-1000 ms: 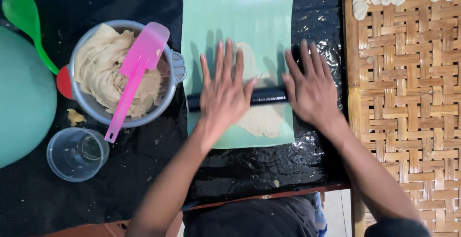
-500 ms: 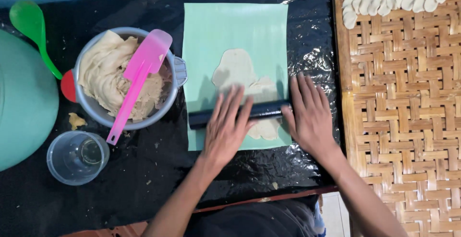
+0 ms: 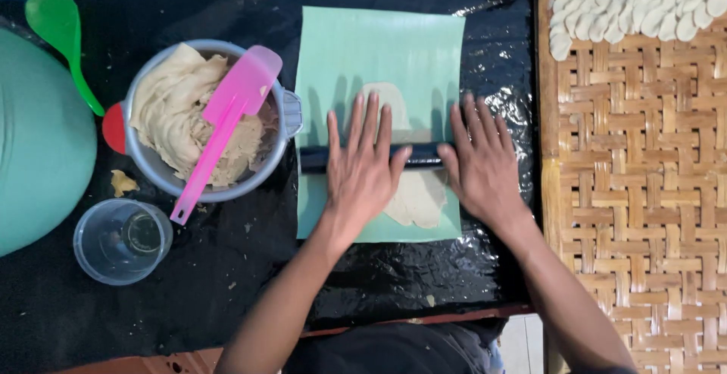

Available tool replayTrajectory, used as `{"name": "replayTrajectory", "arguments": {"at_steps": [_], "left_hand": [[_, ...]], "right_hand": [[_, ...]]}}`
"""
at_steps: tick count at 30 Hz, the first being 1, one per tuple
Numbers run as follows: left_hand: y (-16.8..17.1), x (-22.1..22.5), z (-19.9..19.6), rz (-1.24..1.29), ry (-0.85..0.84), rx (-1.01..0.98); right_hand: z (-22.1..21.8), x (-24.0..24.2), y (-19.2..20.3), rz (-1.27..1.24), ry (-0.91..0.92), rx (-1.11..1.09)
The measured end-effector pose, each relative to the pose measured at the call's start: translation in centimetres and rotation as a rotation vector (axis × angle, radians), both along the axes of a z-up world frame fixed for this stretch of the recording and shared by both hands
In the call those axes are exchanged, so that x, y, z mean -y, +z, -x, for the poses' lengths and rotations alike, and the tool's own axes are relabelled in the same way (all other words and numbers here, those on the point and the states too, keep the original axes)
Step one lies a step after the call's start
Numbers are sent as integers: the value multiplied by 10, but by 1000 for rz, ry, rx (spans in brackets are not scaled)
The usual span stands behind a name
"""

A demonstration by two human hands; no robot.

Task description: Rolling out pieces of dough into thin wrappers using a pipe on a flat surface.

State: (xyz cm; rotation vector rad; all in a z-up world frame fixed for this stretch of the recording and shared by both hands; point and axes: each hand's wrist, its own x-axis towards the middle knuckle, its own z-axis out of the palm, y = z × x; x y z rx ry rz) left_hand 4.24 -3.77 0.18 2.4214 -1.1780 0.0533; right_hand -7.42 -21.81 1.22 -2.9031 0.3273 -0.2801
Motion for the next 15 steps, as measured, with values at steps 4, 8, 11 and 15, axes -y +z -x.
{"name": "replayTrajectory", "arguments": {"at_steps": [4,8,11,15], "left_hand": [[-5,27,-45,-48,19,61],[-8,49,-79,68,32,104],[-11,57,-90,148,78,208],[-22,48,-73,261,-15,162]], "right_hand": [[-46,29,-6,24,-5,-38],[-83,60,-17,-13,-20,-13],[-102,76,-25,-10,-60,108],[-111,85,-26,-149,-145,418]]}}
